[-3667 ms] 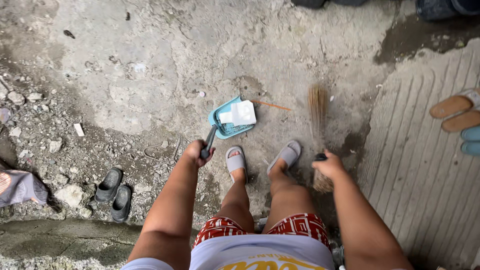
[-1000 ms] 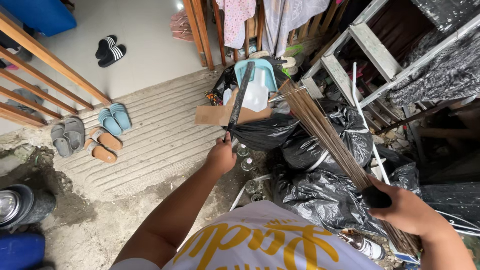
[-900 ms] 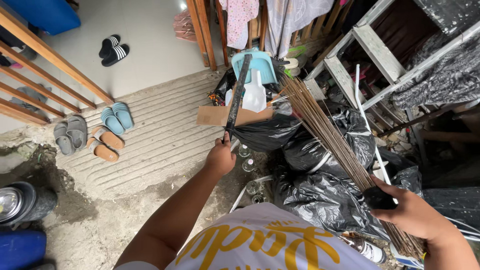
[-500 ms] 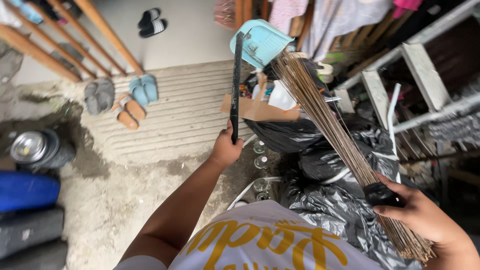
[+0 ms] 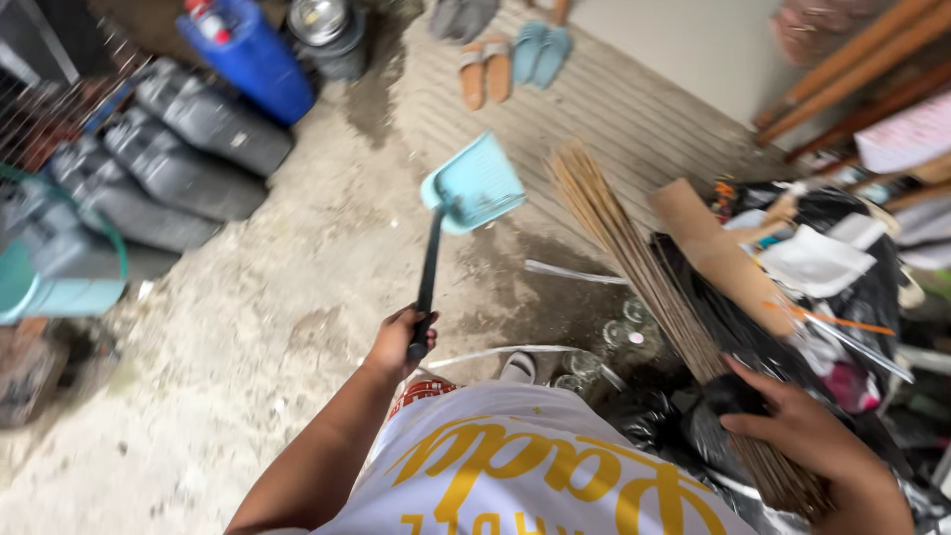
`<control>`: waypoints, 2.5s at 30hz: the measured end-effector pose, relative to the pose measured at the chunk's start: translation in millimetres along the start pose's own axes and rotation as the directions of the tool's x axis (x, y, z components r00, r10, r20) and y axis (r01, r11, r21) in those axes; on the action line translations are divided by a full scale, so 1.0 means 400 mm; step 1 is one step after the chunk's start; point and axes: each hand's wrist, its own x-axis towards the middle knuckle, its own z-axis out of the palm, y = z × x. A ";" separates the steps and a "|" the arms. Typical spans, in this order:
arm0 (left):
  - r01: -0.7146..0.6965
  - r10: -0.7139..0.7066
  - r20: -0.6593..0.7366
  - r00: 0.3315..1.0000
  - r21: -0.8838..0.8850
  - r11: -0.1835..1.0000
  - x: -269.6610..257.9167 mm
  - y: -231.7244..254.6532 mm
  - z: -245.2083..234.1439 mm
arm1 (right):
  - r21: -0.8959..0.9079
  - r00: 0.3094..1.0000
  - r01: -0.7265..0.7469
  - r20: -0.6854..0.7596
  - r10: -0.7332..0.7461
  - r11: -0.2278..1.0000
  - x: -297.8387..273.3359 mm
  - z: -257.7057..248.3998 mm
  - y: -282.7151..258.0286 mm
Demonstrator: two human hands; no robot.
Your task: The person places plastic bottles into a trash bag by hand, then sweeps debris and dirt from the ground into a dustpan with a broom and empties it into the trash bag.
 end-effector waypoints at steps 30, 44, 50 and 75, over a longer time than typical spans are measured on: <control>-0.145 -0.345 -0.480 0.806 -0.726 0.672 0.212 -0.350 -0.908 | -0.366 0.941 0.112 0.337 0.019 0.924 0.883 1.010 -0.401; -0.034 -0.398 -0.489 0.776 -0.663 0.748 0.267 -0.324 -0.888 | -0.515 0.893 0.001 0.387 0.231 0.857 0.826 1.188 -0.309; 0.020 -0.408 -0.482 0.775 -0.627 0.779 0.225 -0.300 -0.908 | -0.527 0.935 0.132 0.348 0.071 0.840 0.786 0.943 -0.374; 0.739 0.268 -0.781 0.565 0.623 0.256 -0.131 -0.243 -0.884 | -0.374 0.953 -0.133 0.207 0.222 0.918 1.068 1.138 -0.351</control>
